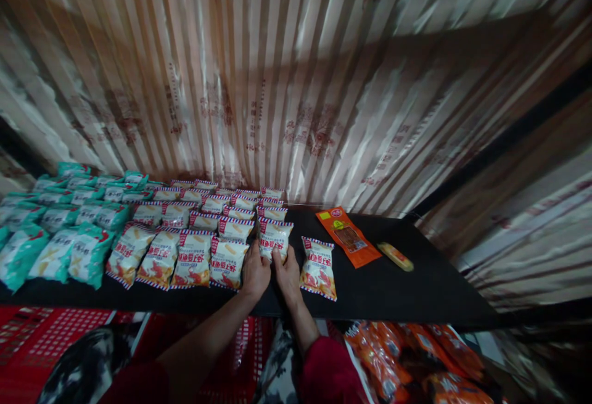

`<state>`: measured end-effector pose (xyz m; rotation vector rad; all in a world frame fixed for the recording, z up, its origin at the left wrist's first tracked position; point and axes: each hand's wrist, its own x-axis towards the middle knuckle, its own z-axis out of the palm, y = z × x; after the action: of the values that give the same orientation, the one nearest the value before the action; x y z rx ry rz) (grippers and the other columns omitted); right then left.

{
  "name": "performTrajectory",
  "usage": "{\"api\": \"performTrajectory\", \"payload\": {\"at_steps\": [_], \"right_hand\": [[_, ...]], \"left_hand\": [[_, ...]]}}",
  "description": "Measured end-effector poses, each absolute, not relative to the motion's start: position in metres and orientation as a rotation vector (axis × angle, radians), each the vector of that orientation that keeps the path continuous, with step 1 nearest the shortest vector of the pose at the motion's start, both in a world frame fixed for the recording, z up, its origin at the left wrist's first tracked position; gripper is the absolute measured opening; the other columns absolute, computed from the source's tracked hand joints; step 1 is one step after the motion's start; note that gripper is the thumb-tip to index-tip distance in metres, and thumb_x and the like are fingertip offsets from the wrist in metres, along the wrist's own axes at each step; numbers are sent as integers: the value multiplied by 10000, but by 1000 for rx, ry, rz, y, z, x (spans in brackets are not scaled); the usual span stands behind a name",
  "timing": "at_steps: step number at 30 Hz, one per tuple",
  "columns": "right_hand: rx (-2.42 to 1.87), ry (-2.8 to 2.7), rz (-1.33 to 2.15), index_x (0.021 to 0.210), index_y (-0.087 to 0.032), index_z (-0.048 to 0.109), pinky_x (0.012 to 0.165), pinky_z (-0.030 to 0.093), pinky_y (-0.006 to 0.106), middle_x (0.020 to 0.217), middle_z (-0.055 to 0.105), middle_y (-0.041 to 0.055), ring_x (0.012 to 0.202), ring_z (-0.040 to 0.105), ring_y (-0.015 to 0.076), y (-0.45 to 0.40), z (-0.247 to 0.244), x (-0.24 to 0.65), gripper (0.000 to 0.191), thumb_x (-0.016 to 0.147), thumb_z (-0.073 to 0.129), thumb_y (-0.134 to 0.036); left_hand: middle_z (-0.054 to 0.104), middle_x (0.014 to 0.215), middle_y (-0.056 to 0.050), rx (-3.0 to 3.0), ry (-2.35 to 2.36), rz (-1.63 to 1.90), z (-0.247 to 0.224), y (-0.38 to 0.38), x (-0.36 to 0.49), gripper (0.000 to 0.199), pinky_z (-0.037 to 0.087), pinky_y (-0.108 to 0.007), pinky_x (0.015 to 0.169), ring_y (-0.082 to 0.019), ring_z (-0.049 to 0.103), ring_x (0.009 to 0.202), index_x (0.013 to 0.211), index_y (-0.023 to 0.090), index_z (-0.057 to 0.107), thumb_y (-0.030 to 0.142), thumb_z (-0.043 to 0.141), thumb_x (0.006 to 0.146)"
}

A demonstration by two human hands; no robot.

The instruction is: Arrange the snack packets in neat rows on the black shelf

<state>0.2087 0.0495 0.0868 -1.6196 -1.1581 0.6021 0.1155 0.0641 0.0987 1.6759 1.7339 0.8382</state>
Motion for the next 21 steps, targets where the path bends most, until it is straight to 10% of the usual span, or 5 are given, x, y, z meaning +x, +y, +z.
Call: {"api": "performTrajectory", "payload": {"at_steps": [21], "right_hand": [[-1663, -1189, 532, 1238, -123, 481, 887, 442, 396, 1157, 611, 162, 1037, 585, 268, 59, 74, 207, 596, 810, 421, -534]], "left_hand": [[270, 1464, -183, 1751, 1632, 1105, 81, 39, 123, 604, 200, -400, 1121, -234, 190, 1377, 1383, 42, 234, 163, 361, 805]]}}
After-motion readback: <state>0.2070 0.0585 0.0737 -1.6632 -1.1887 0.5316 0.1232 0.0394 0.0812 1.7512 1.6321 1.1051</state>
